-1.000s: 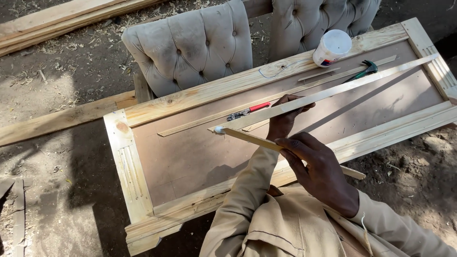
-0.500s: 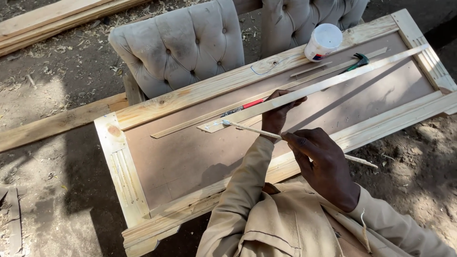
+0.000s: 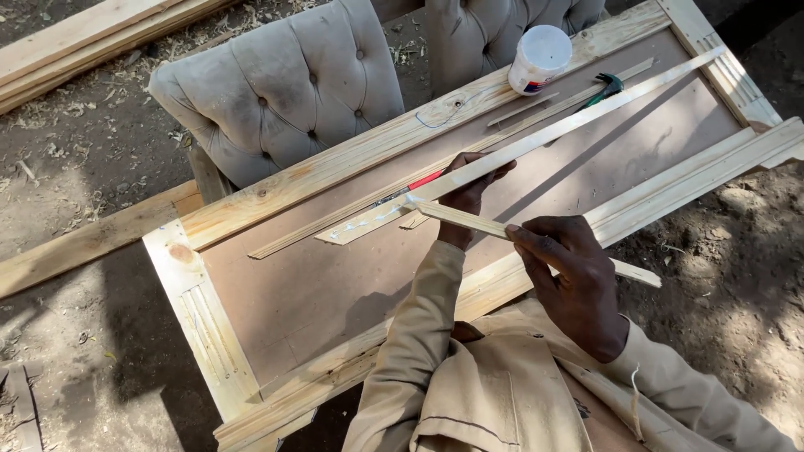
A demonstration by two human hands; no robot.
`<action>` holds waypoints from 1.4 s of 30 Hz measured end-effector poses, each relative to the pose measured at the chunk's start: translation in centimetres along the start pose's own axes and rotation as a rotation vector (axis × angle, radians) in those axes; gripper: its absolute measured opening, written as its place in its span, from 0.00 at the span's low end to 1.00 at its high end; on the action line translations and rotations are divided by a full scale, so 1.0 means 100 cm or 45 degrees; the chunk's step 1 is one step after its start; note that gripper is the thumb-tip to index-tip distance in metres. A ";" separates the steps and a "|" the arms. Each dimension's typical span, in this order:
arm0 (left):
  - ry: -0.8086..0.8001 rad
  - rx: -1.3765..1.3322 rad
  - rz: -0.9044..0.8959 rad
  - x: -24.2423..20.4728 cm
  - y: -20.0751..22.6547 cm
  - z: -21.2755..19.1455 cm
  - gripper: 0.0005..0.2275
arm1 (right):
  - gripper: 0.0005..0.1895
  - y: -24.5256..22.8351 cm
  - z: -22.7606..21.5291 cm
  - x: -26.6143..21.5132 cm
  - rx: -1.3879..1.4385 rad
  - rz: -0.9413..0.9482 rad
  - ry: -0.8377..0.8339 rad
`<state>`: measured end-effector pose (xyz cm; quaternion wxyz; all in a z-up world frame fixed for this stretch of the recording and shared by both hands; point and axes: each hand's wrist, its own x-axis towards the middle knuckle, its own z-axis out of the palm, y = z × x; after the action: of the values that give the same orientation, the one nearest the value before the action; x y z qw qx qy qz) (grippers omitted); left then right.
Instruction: The person dips a thin wooden stick into a small bucket of white glue and spreads the glue along thin wooden strips laid on a large wooden frame panel, working along each strip. They then pick up a hammer and hammer nails along the frame edge.
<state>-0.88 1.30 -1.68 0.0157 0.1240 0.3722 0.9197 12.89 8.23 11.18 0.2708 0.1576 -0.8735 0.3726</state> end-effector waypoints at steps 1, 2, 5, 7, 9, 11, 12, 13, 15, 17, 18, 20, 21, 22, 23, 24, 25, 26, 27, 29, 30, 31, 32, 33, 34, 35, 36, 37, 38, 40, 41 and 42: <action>0.011 -0.009 0.000 -0.004 -0.001 -0.001 0.07 | 0.12 -0.001 -0.002 -0.002 -0.020 -0.001 0.008; 0.019 -0.003 -0.004 -0.003 0.001 -0.003 0.07 | 0.12 0.001 0.000 -0.003 -0.012 0.005 0.004; 0.010 -0.086 0.066 0.000 -0.007 -0.001 0.06 | 0.12 0.008 -0.002 -0.005 -0.050 0.031 0.056; 0.004 -0.081 0.068 -0.001 -0.012 -0.003 0.06 | 0.12 0.008 -0.005 -0.008 -0.100 0.040 0.045; -0.007 -0.094 0.093 0.002 -0.015 -0.006 0.07 | 0.12 0.010 -0.002 -0.009 -0.080 0.070 0.076; -0.022 -0.111 0.132 0.006 -0.020 -0.004 0.08 | 0.12 0.013 -0.004 -0.008 -0.062 0.084 0.107; -0.017 -0.148 0.153 0.008 -0.023 -0.003 0.08 | 0.12 0.014 -0.006 -0.007 -0.092 0.105 0.084; -0.001 -0.178 0.164 0.004 -0.024 -0.005 0.08 | 0.12 0.012 -0.007 -0.009 -0.112 0.139 0.053; 0.011 -0.110 0.080 -0.003 0.006 0.005 0.07 | 0.13 0.012 -0.005 -0.012 -0.097 0.184 0.073; 0.014 -0.048 0.009 -0.002 0.018 0.012 0.06 | 0.13 0.013 -0.008 -0.011 -0.087 0.215 0.098; 0.007 -0.041 0.009 0.000 0.018 0.013 0.05 | 0.13 0.014 -0.010 -0.009 -0.073 0.235 0.059; 0.009 -0.036 -0.019 -0.007 0.019 0.011 0.05 | 0.13 0.009 -0.009 -0.015 -0.063 0.283 0.012; 0.006 0.013 -0.015 -0.006 0.021 0.012 0.04 | 0.14 0.009 -0.008 -0.016 -0.055 0.311 -0.006; 0.002 0.063 -0.010 -0.004 0.023 0.013 0.04 | 0.15 0.008 -0.006 -0.017 -0.047 0.339 -0.025; 0.004 0.064 -0.009 -0.003 0.021 0.012 0.04 | 0.15 0.006 -0.007 -0.017 -0.045 0.338 -0.026; -0.012 0.073 -0.003 -0.001 0.019 0.009 0.03 | 0.15 0.003 -0.008 -0.017 -0.028 0.370 -0.071; -0.029 0.081 0.000 0.000 0.016 0.007 0.03 | 0.15 0.000 -0.008 -0.017 -0.012 0.403 -0.117; -0.027 0.081 -0.001 -0.002 0.016 0.006 0.03 | 0.15 -0.005 -0.008 -0.017 -0.011 0.404 -0.119; -0.022 0.174 0.008 -0.001 0.015 0.006 0.02 | 0.16 -0.010 -0.008 -0.016 -0.005 0.327 -0.136; -0.022 0.266 0.014 -0.002 0.018 0.008 0.02 | 0.16 -0.019 -0.006 -0.016 0.000 0.253 -0.148; -0.038 0.378 0.048 -0.002 0.021 0.010 0.02 | 0.15 -0.023 -0.004 -0.016 0.021 0.211 -0.166; -0.058 0.491 0.082 -0.002 0.024 0.011 0.03 | 0.14 -0.027 -0.002 -0.016 0.041 0.169 -0.179; -0.067 0.490 0.082 -0.001 0.026 0.013 0.03 | 0.14 -0.030 -0.004 -0.014 0.038 0.170 -0.171; -0.048 0.490 0.056 -0.002 0.029 0.015 0.04 | 0.16 -0.034 -0.006 -0.013 0.069 0.150 -0.257; -0.030 0.490 0.030 -0.003 0.031 0.016 0.05 | 0.18 -0.038 -0.008 -0.012 0.101 0.129 -0.342; -0.029 0.489 0.036 -0.002 0.025 0.014 0.05 | 0.18 -0.039 -0.009 -0.011 0.100 0.123 -0.343; -0.040 0.446 0.061 -0.002 0.020 0.011 0.03 | 0.17 -0.040 -0.009 -0.010 0.042 0.179 -0.293; -0.040 0.405 0.090 -0.002 0.015 0.007 0.02 | 0.17 -0.042 -0.010 -0.008 -0.009 0.230 -0.253; -0.026 0.407 0.100 -0.003 0.020 0.011 0.02 | 0.17 -0.032 -0.007 -0.013 -0.003 0.219 -0.264; 0.029 0.403 0.093 -0.006 0.026 0.018 0.03 | 0.17 -0.010 0.000 -0.024 -0.047 0.181 -0.065; 0.030 0.400 0.098 -0.005 0.027 0.016 0.03 | 0.17 -0.009 0.000 -0.025 -0.050 0.175 -0.067; 0.022 0.418 0.095 -0.004 0.027 0.016 0.02 | 0.18 -0.007 -0.001 -0.026 -0.125 0.148 -0.082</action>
<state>0.06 0.38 1.16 -0.0422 0.1307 0.5125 0.8476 15.36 7.97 10.10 0.2278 0.1050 -0.9067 0.3390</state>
